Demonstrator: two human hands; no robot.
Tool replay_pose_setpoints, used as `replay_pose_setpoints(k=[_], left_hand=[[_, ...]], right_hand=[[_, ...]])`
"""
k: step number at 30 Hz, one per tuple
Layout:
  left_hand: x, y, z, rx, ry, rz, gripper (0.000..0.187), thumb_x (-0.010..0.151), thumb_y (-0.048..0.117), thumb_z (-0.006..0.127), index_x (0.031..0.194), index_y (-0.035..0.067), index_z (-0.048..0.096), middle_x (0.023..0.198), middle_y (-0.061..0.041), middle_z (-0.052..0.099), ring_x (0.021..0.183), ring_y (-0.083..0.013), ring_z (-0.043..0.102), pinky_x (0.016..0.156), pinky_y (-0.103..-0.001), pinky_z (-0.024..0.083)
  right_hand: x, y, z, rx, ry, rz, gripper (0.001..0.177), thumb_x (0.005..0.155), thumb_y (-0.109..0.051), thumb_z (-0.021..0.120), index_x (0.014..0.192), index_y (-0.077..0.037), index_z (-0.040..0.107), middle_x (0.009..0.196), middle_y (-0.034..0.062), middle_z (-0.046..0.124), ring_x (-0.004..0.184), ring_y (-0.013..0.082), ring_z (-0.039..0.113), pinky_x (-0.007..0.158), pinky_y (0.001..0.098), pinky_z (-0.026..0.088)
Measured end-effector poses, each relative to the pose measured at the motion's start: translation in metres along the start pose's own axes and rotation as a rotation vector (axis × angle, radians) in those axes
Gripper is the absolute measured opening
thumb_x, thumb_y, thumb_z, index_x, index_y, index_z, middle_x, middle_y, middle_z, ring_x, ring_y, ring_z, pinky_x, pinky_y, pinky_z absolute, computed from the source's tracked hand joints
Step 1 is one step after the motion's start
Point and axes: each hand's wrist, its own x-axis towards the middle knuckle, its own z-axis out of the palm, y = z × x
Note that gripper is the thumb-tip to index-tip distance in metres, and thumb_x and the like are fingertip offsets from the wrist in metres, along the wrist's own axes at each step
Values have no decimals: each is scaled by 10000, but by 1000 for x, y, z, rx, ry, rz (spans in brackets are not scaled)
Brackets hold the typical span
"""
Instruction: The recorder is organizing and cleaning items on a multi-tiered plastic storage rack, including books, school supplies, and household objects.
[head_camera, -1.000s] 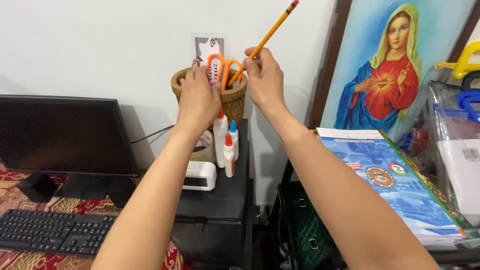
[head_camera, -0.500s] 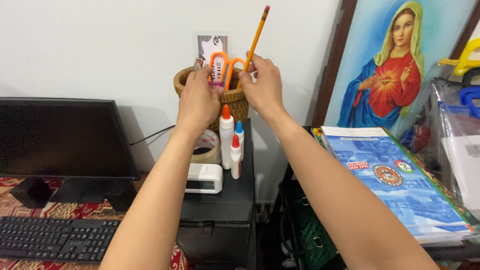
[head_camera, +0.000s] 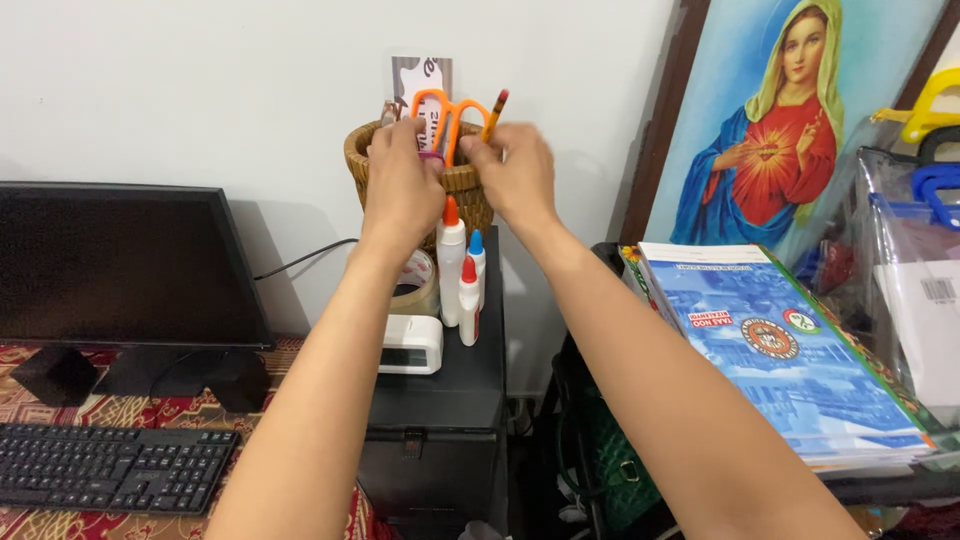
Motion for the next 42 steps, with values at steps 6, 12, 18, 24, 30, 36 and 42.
replay_pose_setpoints(k=[6,12,18,24,30,36,42], left_hand=[[0,0,-1,-16,2,-34,381,975,-9,558,1355,-35,541,1388,-273,519,1296,-441,483,1087,-490,412],[-9,41,-4,21,86,122,362,1005,-3,554,1363,-51,535,1418,-263,515,1374,-455,444,1175,-592,252],[-39,105,11,70,88,246,393,1007,40,589,1375,-73,511,1456,-269,475,1416,-466,415,1230,-597,216],[-93,150,38,20,25,219,386,1025,36,549,1391,-80,505,1459,-259,486,1418,-473,420,1234,-591,229],[-156,216,65,-132,-29,169,365,1028,18,526,1388,-43,524,1435,-239,529,1353,-426,510,1148,-487,396],[-213,291,111,-293,-15,153,344,1019,-29,530,1363,-8,544,1339,-220,603,1261,-407,602,1061,-444,499],[-269,353,157,-278,-13,168,390,962,-44,586,1349,-15,545,1317,-233,611,1261,-420,590,1072,-444,486]], right_hand=[[-16,-6,-4,259,101,-67,579,820,-409,830,1217,-17,677,1192,157,699,1072,287,683,878,391,558],[-31,-3,-19,330,80,16,634,861,-403,780,1327,-14,594,1329,155,646,1165,281,647,846,378,574],[-64,-1,-57,481,90,47,483,999,-288,641,1370,14,574,1376,156,652,1189,247,682,953,353,568],[-106,20,-108,785,82,93,396,1027,-143,580,1379,37,548,1395,161,624,1207,211,663,1000,333,579],[-162,42,-186,952,57,153,352,1028,-79,569,1356,48,560,1325,118,638,1208,171,638,989,321,561],[-218,79,-268,944,31,14,269,1062,-44,558,1310,47,607,1253,92,681,1170,151,658,1021,299,549],[-270,131,-347,671,58,-65,251,1049,-21,575,1285,50,621,1228,97,689,1140,142,669,1005,287,548]])
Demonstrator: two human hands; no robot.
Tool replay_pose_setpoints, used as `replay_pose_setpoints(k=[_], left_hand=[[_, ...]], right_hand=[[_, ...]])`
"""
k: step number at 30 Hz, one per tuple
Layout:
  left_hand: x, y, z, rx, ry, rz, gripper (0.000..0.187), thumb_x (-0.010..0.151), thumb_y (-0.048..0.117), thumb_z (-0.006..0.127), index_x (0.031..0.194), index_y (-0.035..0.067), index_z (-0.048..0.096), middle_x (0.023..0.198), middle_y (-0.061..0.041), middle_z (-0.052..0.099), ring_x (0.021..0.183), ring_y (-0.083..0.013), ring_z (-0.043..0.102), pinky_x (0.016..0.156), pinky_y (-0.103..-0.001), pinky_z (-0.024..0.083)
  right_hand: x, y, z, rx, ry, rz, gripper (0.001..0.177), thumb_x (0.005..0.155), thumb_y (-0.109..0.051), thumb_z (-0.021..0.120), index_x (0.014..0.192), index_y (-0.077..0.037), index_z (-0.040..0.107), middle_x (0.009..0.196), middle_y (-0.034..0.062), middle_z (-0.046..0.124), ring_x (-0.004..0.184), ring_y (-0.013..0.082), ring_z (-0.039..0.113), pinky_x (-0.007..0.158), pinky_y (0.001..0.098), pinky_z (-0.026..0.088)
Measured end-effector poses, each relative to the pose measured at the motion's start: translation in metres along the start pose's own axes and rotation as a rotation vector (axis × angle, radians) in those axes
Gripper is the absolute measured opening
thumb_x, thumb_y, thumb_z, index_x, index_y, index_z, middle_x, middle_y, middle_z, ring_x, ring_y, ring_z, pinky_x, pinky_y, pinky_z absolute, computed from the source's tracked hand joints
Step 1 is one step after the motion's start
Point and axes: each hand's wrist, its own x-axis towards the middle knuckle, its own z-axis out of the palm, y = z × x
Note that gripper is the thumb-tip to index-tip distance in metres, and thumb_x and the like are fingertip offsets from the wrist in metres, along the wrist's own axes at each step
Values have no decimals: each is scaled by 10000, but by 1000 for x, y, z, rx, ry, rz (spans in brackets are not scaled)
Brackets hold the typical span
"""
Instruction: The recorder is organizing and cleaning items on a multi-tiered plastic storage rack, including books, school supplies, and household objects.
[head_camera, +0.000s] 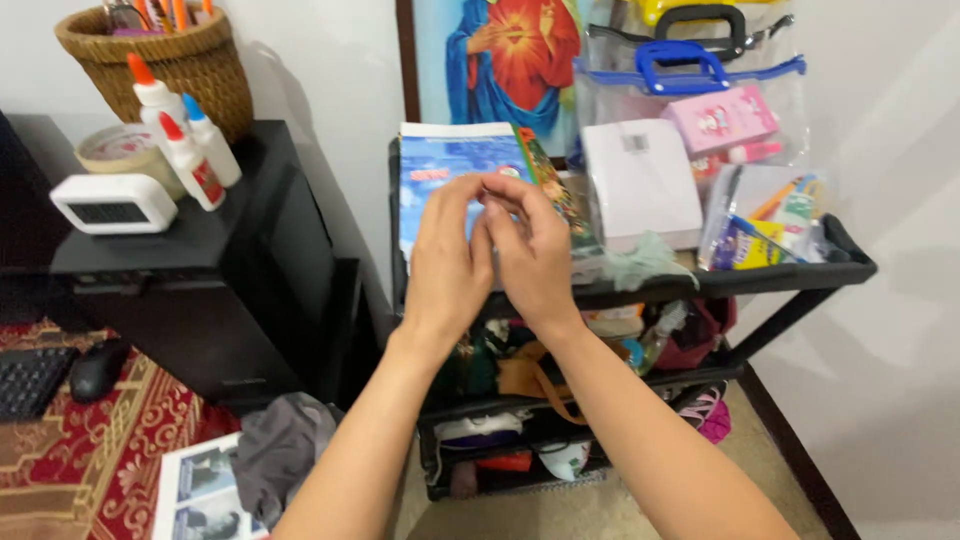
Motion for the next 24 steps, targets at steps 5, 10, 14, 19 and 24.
replay_pose_setpoints(k=[5,10,14,19,24], left_hand=[[-41,34,42,-1,-44,-52,344,965,-5,608,1308,-11,584,1330,-222,611,1255,-413,598,1061,-433,494],[-72,49,69,14,-82,-93,254,970,14,606,1219,6,653,1295,-189,641,1204,-391,631,1016,-423,515],[-87,50,77,2,-100,-203,213,977,15,577,1154,25,693,1146,-174,690,1059,-375,677,905,-414,544],[-114,33,82,32,-162,-312,212,961,16,559,1109,30,710,1040,-169,710,950,-361,697,831,-415,549],[-127,26,75,72,-252,-389,203,960,27,559,1087,25,717,1002,-168,709,937,-355,701,827,-415,546]], right_hand=[[-30,-7,-77,-238,-18,-20,195,1017,-35,612,1197,-16,682,1206,82,712,1121,201,706,961,310,573],[-41,34,-164,-696,-67,-214,121,980,-104,687,1088,-69,729,1195,70,721,1125,322,693,1005,436,533],[-46,55,-205,-1200,-68,-163,170,840,-264,759,939,-126,774,1088,105,723,1033,370,655,898,544,444],[-35,79,-227,-1198,-116,88,159,881,-222,727,974,-106,783,1051,170,705,936,365,663,823,563,448],[-35,87,-224,-815,27,-105,201,903,19,625,1036,-55,756,974,165,692,948,354,674,860,438,535]])
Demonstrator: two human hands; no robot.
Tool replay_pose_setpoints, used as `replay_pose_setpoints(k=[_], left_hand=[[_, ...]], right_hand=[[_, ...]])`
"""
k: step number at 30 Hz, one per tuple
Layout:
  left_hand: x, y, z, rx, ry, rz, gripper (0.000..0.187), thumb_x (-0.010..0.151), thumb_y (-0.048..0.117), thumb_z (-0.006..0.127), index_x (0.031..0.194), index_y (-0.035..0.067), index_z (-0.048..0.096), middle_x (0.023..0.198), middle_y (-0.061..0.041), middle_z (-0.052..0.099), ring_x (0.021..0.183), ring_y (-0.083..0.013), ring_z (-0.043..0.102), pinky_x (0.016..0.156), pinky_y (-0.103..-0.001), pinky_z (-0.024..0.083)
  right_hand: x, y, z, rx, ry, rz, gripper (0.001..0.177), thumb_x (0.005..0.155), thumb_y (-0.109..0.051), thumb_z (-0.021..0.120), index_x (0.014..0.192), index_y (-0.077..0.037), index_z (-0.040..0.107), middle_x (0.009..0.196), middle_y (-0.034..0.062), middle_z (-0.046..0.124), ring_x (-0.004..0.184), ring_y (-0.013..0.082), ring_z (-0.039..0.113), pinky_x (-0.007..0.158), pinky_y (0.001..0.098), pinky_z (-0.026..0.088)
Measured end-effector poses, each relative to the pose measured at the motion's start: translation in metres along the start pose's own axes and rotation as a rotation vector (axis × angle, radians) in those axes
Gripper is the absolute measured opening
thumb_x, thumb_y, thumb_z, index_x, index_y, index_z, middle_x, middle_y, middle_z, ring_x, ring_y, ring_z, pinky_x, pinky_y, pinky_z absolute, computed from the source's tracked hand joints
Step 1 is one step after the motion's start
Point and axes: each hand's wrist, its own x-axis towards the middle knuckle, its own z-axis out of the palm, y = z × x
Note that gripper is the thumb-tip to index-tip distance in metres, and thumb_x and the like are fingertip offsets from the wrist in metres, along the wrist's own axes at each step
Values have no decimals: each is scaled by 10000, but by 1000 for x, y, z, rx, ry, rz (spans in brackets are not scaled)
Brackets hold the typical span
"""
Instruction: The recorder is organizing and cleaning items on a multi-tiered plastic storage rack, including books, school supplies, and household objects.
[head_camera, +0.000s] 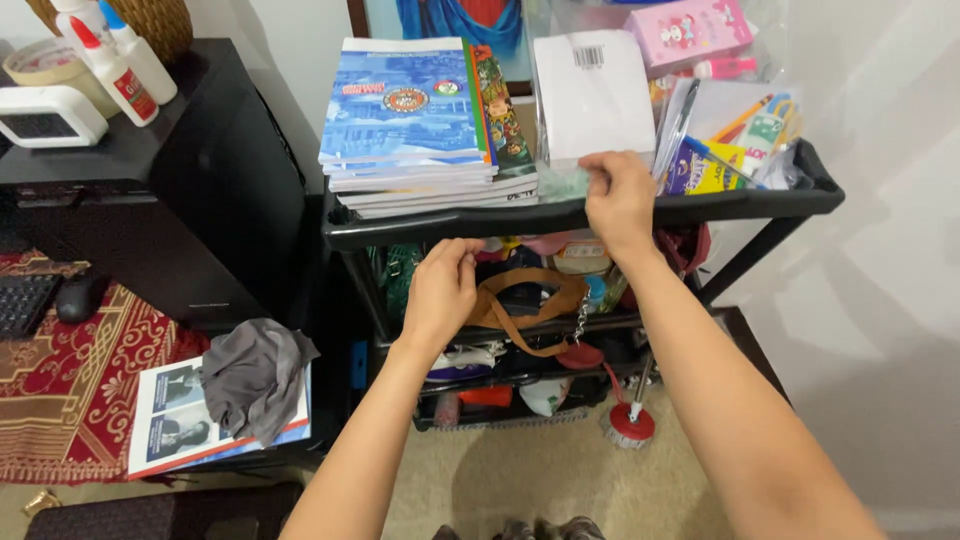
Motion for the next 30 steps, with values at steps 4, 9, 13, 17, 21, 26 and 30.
replay_pose_setpoints(k=[4,9,13,17,21,26,30], left_hand=[[-11,-17,6,-34,-23,-29,206,958,39,565,1099,17,715,1036,-166,718,946,-336,708,826,-400,550],[-18,-45,34,-537,-192,-425,342,1030,272,528,1252,44,654,1129,-93,744,952,-206,728,819,-355,579],[-19,-16,23,-872,-345,-700,440,1027,394,498,1318,73,577,1205,-92,706,987,-214,718,826,-388,597],[-28,-22,36,-1146,-423,-857,476,1007,429,523,1317,70,563,1191,-120,698,981,-222,717,840,-418,622],[-53,-53,63,-1062,-379,-763,420,997,292,619,1303,6,642,1201,-99,742,998,-170,727,831,-347,596],[-60,-43,57,-1029,-387,-847,390,1002,244,572,1335,57,650,1174,-51,747,932,-131,703,726,-286,527],[-67,-56,77,-1040,-403,-916,367,1029,232,523,1320,42,640,1126,-57,734,924,-142,703,762,-285,557]], right_hand=[[-17,-58,-23,61,209,-81,151,941,64,654,1048,-29,708,1042,153,694,1000,336,680,894,416,540],[-58,-112,-35,184,174,-3,141,949,77,655,1030,-32,694,1031,130,686,975,305,681,848,378,547],[-102,-131,-30,161,138,-20,177,913,95,635,1016,-37,692,1021,117,692,989,297,683,896,384,546],[-147,-140,-21,247,13,108,204,894,71,639,1039,-46,722,1055,100,699,972,229,699,846,331,565],[-169,-138,-21,433,-154,518,192,913,-22,676,1097,-50,722,1113,65,646,822,146,694,679,273,561],[-182,-102,-13,425,-273,545,378,871,-109,759,1224,-36,645,1152,74,656,894,128,696,701,274,576],[-187,-85,-12,507,-440,646,501,864,-175,771,1317,-47,600,1151,90,722,940,147,712,778,286,584]])
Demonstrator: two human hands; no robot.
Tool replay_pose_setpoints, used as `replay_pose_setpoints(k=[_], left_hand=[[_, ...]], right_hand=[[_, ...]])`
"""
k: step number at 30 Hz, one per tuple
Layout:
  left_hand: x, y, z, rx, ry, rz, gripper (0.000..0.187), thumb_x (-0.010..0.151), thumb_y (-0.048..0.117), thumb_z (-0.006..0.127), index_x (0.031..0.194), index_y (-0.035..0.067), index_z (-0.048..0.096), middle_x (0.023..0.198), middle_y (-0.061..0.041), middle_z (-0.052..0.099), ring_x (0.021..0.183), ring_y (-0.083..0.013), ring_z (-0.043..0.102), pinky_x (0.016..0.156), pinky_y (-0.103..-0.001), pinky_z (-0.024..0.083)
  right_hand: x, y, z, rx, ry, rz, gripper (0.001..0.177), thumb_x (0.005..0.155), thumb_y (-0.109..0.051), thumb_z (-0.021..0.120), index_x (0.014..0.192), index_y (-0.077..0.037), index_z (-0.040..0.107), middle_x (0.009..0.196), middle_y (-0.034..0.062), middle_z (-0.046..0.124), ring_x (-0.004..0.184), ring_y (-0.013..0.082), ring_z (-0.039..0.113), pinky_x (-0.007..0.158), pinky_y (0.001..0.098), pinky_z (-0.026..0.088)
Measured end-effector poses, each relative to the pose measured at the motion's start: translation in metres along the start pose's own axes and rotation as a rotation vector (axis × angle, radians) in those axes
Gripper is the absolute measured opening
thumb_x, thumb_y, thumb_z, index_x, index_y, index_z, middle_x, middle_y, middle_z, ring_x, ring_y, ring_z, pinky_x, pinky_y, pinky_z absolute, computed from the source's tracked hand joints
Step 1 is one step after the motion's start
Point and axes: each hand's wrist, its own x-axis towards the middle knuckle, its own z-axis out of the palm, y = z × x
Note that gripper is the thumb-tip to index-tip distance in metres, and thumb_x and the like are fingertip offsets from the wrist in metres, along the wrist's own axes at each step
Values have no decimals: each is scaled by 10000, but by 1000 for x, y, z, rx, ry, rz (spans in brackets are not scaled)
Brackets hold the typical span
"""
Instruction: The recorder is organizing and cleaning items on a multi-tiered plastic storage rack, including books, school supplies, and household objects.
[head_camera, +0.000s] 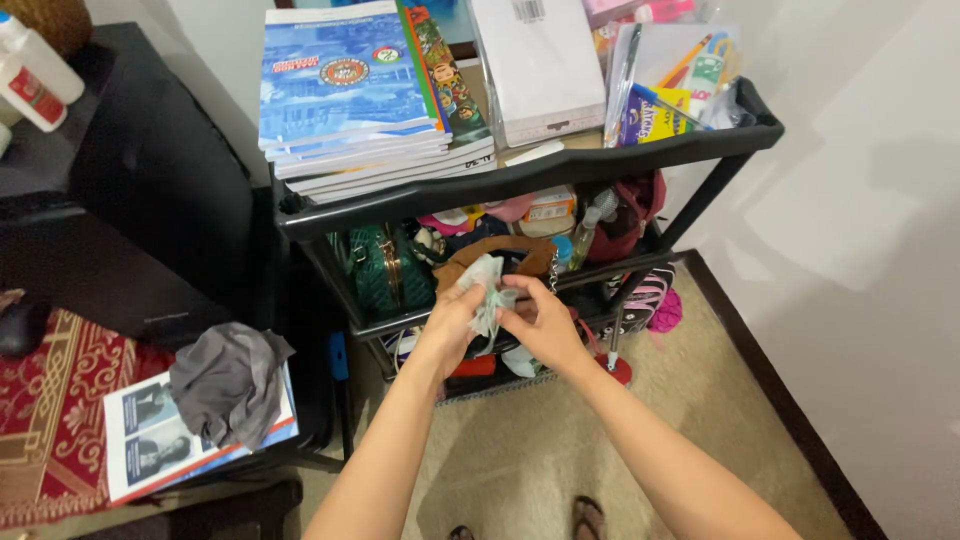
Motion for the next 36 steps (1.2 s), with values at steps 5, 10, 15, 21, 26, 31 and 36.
replay_pose_setpoints(k=[5,10,15,21,26,31,36], left_hand=[[11,-17,13,149,68,-12,384,1050,276,481,1313,50,645,1076,-37,724,911,-149,657,755,-313,521],[13,-46,57,59,138,-1,418,1061,324,450,1331,57,622,1106,-11,700,951,-136,647,814,-338,522],[41,-117,82,-310,147,62,366,1019,342,491,1254,78,586,1135,-38,687,1006,-169,665,916,-408,558],[18,-172,119,-225,263,143,315,917,293,623,1176,113,633,1093,6,691,1005,-128,642,863,-354,518],[36,-228,86,3,530,74,271,922,286,687,1084,69,695,963,-3,705,846,-112,619,730,-308,485],[47,-266,33,106,641,64,281,940,232,679,1090,-1,721,911,-24,708,769,-110,594,682,-281,469],[64,-290,-13,189,662,18,275,904,143,632,1150,35,693,942,-28,732,800,-126,626,718,-293,487]], right_hand=[[7,30,-16,-89,-34,-50,433,872,-176,779,1248,-14,638,1086,85,749,904,136,725,765,300,579],[18,52,-60,-59,-106,61,325,876,-165,779,1148,-4,702,849,75,768,698,108,658,612,294,543],[22,68,-111,-146,-200,88,253,854,-161,777,1069,-36,728,743,50,758,594,83,684,546,288,545],[6,132,-134,-216,-343,28,228,876,-179,755,1065,-51,738,753,77,765,617,101,691,576,297,557],[-14,162,-135,-184,-500,-33,328,831,-199,804,1114,-48,731,832,55,774,700,106,700,616,293,569],[-12,211,-118,-125,-559,156,422,925,-318,725,1240,-44,665,891,39,769,721,108,719,650,280,575],[-1,300,-90,-257,-515,281,412,924,-281,671,1263,-46,671,960,95,789,772,186,744,696,349,595]])
